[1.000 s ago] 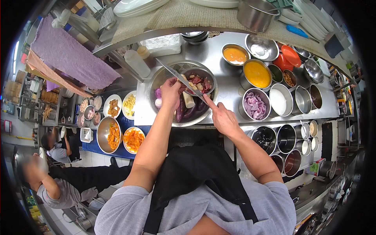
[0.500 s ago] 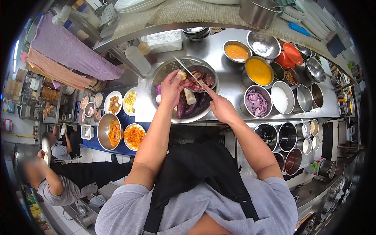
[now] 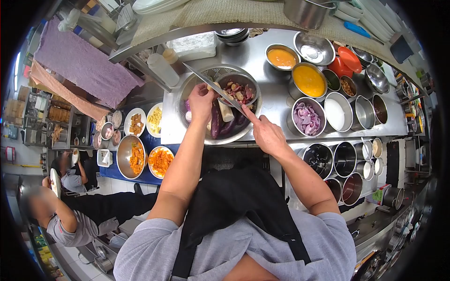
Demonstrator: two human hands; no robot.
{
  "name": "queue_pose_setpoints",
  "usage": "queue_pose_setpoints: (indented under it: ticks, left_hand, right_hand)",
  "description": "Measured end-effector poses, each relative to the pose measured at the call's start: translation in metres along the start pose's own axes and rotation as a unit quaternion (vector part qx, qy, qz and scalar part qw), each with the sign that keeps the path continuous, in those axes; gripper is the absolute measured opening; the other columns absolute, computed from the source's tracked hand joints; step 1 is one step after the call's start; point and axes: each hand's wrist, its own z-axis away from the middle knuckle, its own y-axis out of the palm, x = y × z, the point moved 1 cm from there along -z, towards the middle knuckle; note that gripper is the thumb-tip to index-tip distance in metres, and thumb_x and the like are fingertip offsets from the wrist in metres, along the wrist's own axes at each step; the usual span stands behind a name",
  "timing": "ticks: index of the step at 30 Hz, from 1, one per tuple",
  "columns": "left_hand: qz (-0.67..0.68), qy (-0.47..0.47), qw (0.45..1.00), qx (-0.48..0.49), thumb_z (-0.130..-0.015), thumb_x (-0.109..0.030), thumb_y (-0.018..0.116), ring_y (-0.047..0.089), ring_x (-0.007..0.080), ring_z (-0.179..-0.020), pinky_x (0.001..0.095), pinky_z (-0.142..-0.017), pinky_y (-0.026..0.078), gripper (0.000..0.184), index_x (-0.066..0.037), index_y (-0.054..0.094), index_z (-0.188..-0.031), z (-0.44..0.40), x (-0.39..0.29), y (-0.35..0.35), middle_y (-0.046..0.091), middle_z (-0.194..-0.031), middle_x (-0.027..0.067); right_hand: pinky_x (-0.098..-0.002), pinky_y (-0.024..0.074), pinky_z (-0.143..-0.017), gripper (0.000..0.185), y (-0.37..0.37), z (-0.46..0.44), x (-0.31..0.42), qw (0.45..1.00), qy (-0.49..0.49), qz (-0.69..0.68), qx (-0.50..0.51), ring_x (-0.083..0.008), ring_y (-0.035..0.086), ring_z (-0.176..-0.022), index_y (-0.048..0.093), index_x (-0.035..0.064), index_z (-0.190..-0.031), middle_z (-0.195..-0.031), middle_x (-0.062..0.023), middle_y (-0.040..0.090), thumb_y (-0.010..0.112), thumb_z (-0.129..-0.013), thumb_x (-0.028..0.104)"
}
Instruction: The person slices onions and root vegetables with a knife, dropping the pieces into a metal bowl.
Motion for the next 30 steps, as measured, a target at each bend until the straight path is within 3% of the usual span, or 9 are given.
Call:
queue_pose_setpoints:
  ticks: [7, 12, 15, 19, 21, 25, 30]
  left_hand:
    - [0.029, 0.024, 0.997, 0.06, -0.093, 0.001, 0.067, 0.07, 0.0203, -0.094, 0.0308, -0.079, 0.06, 0.027, 0.009, 0.057, -0.117, 0.01, 0.013, 0.008, 0.068, -0.105, 0.0151]
    - [0.091, -0.045, 0.99, 0.094, -0.101, -0.003, 0.057, 0.07, 0.0232, -0.095, 0.0325, -0.079, 0.059, 0.036, 0.002, 0.047, -0.136, 0.011, -0.002, 0.0, 0.063, -0.12, 0.0157]
    - [0.162, -0.074, 0.978, 0.109, -0.1, -0.005, 0.06, 0.068, 0.0224, -0.095, 0.0326, -0.082, 0.056, 0.036, -0.001, 0.05, -0.134, 0.004, 0.0, -0.006, 0.066, -0.112, 0.0136]
    - [0.14, -0.054, 0.986, 0.072, -0.098, 0.0, 0.058, 0.069, 0.0252, -0.096, 0.0349, -0.083, 0.058, 0.036, 0.004, 0.047, -0.132, 0.002, -0.002, -0.003, 0.065, -0.115, 0.0162]
    - [0.123, -0.051, 0.99, 0.042, -0.098, 0.0, 0.058, 0.069, 0.0245, -0.095, 0.0345, -0.083, 0.059, 0.035, 0.005, 0.047, -0.131, 0.0, -0.003, 0.001, 0.065, -0.113, 0.0166]
    - [0.082, -0.047, 0.996, -0.004, -0.096, 0.0, 0.06, 0.07, 0.0228, -0.093, 0.0331, -0.081, 0.06, 0.032, 0.008, 0.049, -0.125, -0.002, -0.005, 0.002, 0.066, -0.11, 0.0167]
    - [0.06, -0.036, 0.998, 0.008, -0.095, -0.001, 0.062, 0.07, 0.0224, -0.09, 0.0329, -0.081, 0.06, 0.025, 0.009, 0.054, -0.117, -0.002, -0.006, 0.003, 0.067, -0.107, 0.0161]
  right_hand:
    - [-0.0539, 0.0534, -0.078, 0.074, 0.012, -0.025, -0.009, 0.998, 0.013, -0.067, -0.008, -0.0463, 0.067, -0.085, 0.027, 0.0279, -0.159, -0.095, -0.0268, 0.064, 0.049, -0.092, 0.006]
    - [-0.055, 0.0493, -0.086, 0.072, 0.003, -0.024, -0.011, 0.993, 0.025, -0.118, 0.009, -0.0463, 0.064, -0.095, 0.024, 0.0273, -0.159, -0.099, -0.0289, 0.064, 0.05, -0.095, 0.008]
    - [-0.0552, 0.0502, -0.084, 0.073, -0.003, -0.017, -0.004, 0.997, 0.037, -0.063, 0.023, -0.0467, 0.064, -0.092, 0.024, 0.0307, -0.159, -0.099, -0.0275, 0.064, 0.05, -0.095, 0.008]
    - [-0.0558, 0.0516, -0.08, 0.074, 0.0, -0.009, 0.001, 0.999, 0.032, -0.036, 0.024, -0.0472, 0.065, -0.085, 0.023, 0.0336, -0.159, -0.097, -0.0258, 0.062, 0.049, -0.095, 0.007]
    - [-0.0551, 0.0549, -0.071, 0.075, 0.003, -0.005, 0.0, 1.0, 0.006, -0.011, -0.01, -0.046, 0.067, -0.075, 0.029, 0.0303, -0.158, -0.092, -0.025, 0.061, 0.051, -0.091, 0.004]
    - [-0.055, 0.0553, -0.069, 0.075, 0.002, 0.0, -0.001, 1.0, 0.004, -0.001, -0.008, -0.0457, 0.067, -0.074, 0.03, 0.0305, -0.158, -0.092, -0.0249, 0.061, 0.052, -0.09, 0.004]
    - [-0.0552, 0.0555, -0.07, 0.076, 0.0, 0.002, -0.002, 1.0, 0.003, 0.0, -0.012, -0.0459, 0.067, -0.074, 0.03, 0.0304, -0.158, -0.092, -0.0246, 0.061, 0.051, -0.09, 0.003]
